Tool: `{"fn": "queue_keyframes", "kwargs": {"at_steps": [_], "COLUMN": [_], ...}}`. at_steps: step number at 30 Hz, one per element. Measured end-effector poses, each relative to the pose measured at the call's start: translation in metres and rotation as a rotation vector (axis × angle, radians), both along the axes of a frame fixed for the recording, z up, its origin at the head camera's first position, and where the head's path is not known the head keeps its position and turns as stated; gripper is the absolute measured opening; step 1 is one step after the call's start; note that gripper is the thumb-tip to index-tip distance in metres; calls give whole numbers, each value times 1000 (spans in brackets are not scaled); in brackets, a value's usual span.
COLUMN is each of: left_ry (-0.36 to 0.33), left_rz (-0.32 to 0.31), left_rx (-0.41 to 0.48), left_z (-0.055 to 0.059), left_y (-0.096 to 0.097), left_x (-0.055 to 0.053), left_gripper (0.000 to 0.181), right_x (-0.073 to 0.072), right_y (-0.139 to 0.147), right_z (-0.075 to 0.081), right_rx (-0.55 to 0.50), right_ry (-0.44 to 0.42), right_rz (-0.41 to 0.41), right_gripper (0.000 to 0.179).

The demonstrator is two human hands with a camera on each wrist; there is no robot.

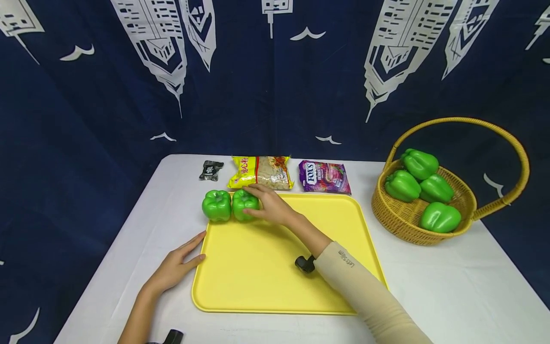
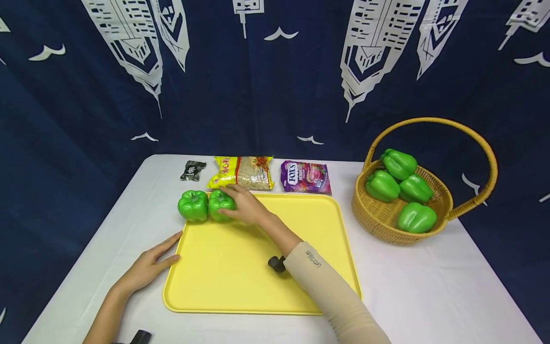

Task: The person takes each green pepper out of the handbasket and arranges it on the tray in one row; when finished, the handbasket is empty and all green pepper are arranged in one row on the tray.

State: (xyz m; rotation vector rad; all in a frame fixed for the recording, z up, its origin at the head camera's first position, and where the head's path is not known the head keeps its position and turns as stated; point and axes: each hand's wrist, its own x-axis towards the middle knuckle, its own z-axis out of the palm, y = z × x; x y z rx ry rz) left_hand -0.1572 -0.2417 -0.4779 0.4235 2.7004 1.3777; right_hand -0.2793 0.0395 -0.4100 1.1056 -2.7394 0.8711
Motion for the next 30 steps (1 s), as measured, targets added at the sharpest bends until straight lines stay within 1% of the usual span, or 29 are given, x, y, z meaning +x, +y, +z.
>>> {"fn": "queue_keyframes", "kwargs": {"at_steps": [6, 16, 25, 30], "left_ry": [2, 4, 4, 11], "left_rz": [-4, -4, -5, -4], "left_rx": [-2, -10, -14, -16], "left_z": [-1, 0, 0, -1], "left_y": [0, -1, -1, -1], "left_x": [-1, 0, 0, 0], "left_gripper": [60, 60, 60, 59], "right_x": [0, 0, 1, 2], "right_y": [-2, -2, -2, 3], "right_z": [-1, -2, -1, 0], "right_rx": [-32, -22, 13, 4], "right_ry": [-25, -10, -33, -59], "right_rz": [-10, -2, -21, -27], "right_gripper": [64, 66, 68, 70]}}
